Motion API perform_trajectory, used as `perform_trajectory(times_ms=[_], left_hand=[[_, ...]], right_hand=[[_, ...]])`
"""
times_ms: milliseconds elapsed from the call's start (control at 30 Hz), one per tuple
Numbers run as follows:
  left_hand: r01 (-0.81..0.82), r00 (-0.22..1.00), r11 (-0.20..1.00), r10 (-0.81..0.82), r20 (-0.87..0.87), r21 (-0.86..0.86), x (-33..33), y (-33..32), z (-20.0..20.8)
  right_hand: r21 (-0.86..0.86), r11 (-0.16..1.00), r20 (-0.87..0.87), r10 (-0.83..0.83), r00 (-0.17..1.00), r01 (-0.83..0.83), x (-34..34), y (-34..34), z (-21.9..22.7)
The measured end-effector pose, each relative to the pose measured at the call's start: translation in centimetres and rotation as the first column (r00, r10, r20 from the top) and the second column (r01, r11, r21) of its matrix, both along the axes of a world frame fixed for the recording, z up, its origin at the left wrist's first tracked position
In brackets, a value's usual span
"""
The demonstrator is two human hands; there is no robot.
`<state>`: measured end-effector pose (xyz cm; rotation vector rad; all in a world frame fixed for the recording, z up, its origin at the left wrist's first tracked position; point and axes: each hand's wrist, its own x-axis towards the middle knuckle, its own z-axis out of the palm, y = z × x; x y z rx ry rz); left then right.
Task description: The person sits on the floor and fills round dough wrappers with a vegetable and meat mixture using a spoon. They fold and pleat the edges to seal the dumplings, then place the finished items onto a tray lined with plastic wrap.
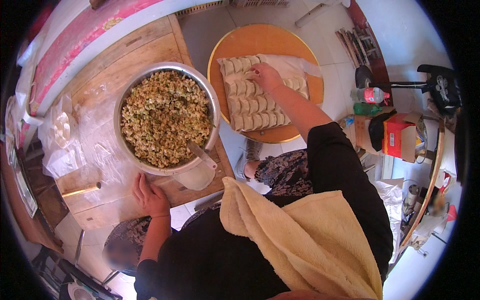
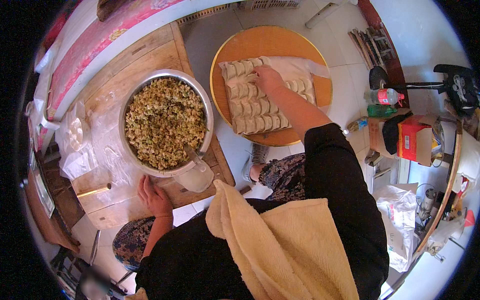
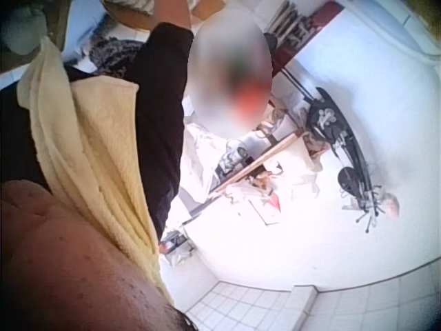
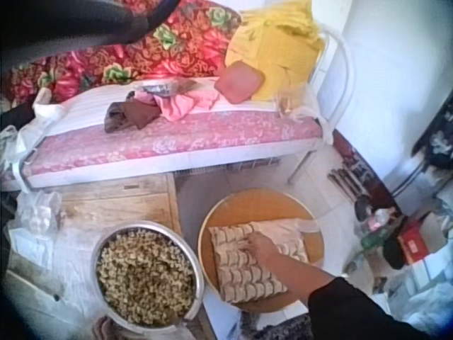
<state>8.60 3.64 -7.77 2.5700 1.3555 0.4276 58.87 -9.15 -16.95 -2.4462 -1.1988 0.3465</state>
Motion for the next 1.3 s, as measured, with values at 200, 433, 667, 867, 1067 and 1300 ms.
perform_trajectory(times_ms=[200,433,667,867,1067,1300], left_hand=[[0.006,1.000,1.000,-0.005,-0.011,0.029,-0.1,0.1,0.0],[-0.007,1.000,1.000,0.008,-0.022,0.024,-0.4,0.1,0.0],[-0.059,0.998,0.996,0.060,0.026,-0.062,-1.2,-0.4,-1.1],[-0.076,0.983,0.993,0.059,0.173,0.090,-0.3,0.3,-1.1],[-0.061,0.980,0.936,0.122,0.157,-0.347,3.6,-2.6,1.5],[-0.035,0.997,0.917,0.059,0.050,-0.397,5.9,-4.2,1.7]], right_hand=[[-0.079,0.990,0.170,0.129,0.977,-0.117,-1.2,1.6,0.8],[-0.039,0.998,0.134,0.058,0.989,-0.053,-1.6,1.4,1.5],[0.168,0.983,-0.132,-0.051,0.990,0.073,-0.2,-1.7,9.6],[-0.041,0.988,-0.515,0.109,0.850,-0.152,-14.8,-6.1,18.2],[-0.089,0.934,-0.543,0.245,0.803,-0.345,-26.3,-8.2,16.4],[-0.030,0.997,-0.606,0.036,0.795,-0.068,-26.1,-7.1,13.6]])
